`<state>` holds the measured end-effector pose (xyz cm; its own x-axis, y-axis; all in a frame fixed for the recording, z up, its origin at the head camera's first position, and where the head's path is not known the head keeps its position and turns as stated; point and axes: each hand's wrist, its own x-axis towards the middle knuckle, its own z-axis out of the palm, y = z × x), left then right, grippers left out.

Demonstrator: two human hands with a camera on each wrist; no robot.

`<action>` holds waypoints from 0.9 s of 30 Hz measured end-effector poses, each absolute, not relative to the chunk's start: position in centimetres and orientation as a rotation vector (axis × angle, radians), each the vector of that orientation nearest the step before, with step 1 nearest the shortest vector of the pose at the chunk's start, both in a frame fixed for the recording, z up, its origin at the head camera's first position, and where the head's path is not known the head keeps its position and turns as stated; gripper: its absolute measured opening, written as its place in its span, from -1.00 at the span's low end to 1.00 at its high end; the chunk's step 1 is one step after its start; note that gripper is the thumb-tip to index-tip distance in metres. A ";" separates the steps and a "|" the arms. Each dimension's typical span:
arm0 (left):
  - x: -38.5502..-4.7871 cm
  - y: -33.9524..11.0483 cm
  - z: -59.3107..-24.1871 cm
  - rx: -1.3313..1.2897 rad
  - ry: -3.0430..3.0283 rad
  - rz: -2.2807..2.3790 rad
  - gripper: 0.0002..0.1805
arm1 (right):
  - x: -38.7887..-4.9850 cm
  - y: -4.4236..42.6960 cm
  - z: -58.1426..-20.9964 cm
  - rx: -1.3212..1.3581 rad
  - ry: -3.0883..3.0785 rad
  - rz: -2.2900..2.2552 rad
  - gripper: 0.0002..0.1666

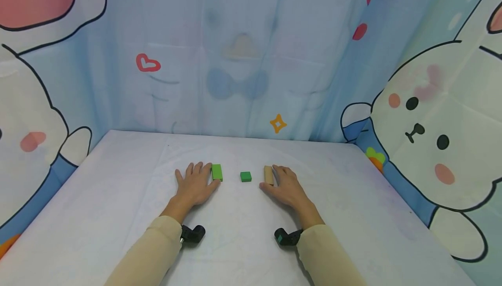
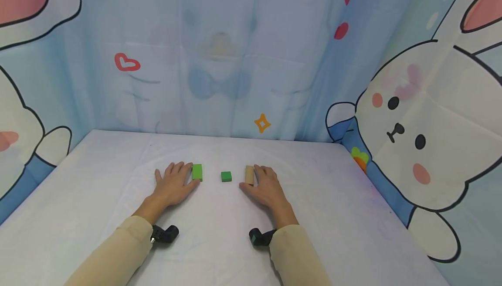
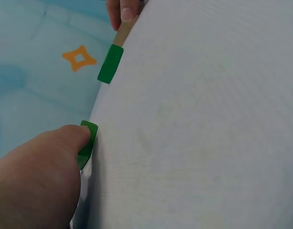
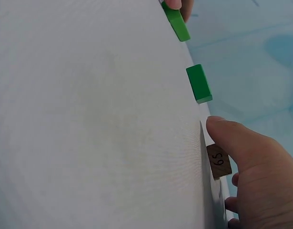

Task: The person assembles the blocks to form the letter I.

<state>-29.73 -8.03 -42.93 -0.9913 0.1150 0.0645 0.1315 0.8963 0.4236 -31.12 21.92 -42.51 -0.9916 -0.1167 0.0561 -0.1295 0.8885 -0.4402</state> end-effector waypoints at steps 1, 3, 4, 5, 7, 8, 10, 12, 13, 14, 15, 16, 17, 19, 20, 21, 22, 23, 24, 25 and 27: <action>-29.8 -8.0 -42.9 -0.193 -3.017 -0.681 -0.21 | -31.1 21.9 -42.6 0.196 -3.027 0.705 0.06; -29.8 -8.0 -43.0 -0.189 -3.009 -0.680 -0.22 | -31.2 21.9 -42.7 0.197 -3.027 0.701 0.06; -29.8 -8.0 -43.0 -0.189 -3.003 -0.678 -0.23 | -31.2 21.9 -42.7 0.197 -3.027 0.703 0.06; -29.8 -8.0 -43.0 -0.186 -3.005 -0.675 -0.23 | -31.2 21.9 -42.7 0.198 -3.026 0.704 0.06; -29.8 -8.0 -43.0 -0.185 -3.002 -0.665 -0.23 | -31.3 21.8 -42.7 0.203 -3.022 0.705 0.05; -29.8 -8.0 -43.0 -0.185 -3.002 -0.661 -0.24 | -31.4 21.8 -42.7 0.206 -3.021 0.703 0.05; -29.8 -8.0 -42.9 -0.187 -3.001 -0.655 -0.24 | -31.5 21.8 -42.7 0.206 -3.019 0.699 0.05; -29.8 -8.0 -42.9 -0.188 -2.999 -0.658 -0.24 | -31.6 21.8 -42.8 0.207 -3.019 0.687 0.04; -29.7 -8.0 -42.9 -0.187 -3.000 -0.662 -0.23 | -31.7 21.8 -42.8 0.207 -3.018 0.684 0.04; -29.7 -7.9 -42.9 -0.188 -2.997 -0.664 -0.23 | -31.7 21.9 -42.8 0.208 -3.016 0.680 0.04; -29.7 -7.9 -42.9 -0.187 -2.998 -0.665 -0.23 | -31.7 21.9 -42.8 0.208 -3.014 0.679 0.04; -29.7 -7.9 -42.9 -0.188 -2.996 -0.666 -0.23 | -31.8 21.9 -42.8 0.209 -3.012 0.679 0.04; -29.7 -7.9 -42.8 -0.188 -2.997 -0.668 -0.23 | -31.8 21.8 -42.8 0.212 -3.010 0.678 0.04; -29.7 -7.9 -42.8 -0.189 -2.996 -0.668 -0.23 | -31.8 21.8 -42.8 0.212 -3.008 0.679 0.03; -29.7 -7.9 -42.8 -0.188 -2.998 -0.667 -0.23 | -31.8 21.8 -42.8 0.211 -3.009 0.677 0.03; -29.7 -7.9 -42.9 -0.190 -2.996 -0.667 -0.22 | -31.7 21.8 -42.8 0.209 -3.011 0.675 0.02; -29.8 -7.9 -42.9 -0.190 -2.995 -0.669 -0.22 | -31.7 21.8 -42.8 0.207 -3.013 0.672 0.02; -29.8 -7.9 -42.9 -0.192 -2.992 -0.670 -0.22 | -31.7 21.8 -42.8 0.205 -3.015 0.671 0.02; -29.8 -7.9 -42.9 -0.191 -2.991 -0.673 -0.22 | -31.6 21.8 -42.8 0.202 -3.017 0.668 0.01; -29.8 -7.9 -42.9 -0.192 -2.992 -0.672 -0.22 | -31.6 21.7 -42.7 0.202 -3.018 0.666 0.01; -29.8 -7.9 -43.0 -0.197 -2.990 -0.668 -0.21 | -31.5 21.7 -42.7 0.205 -3.017 0.653 0.01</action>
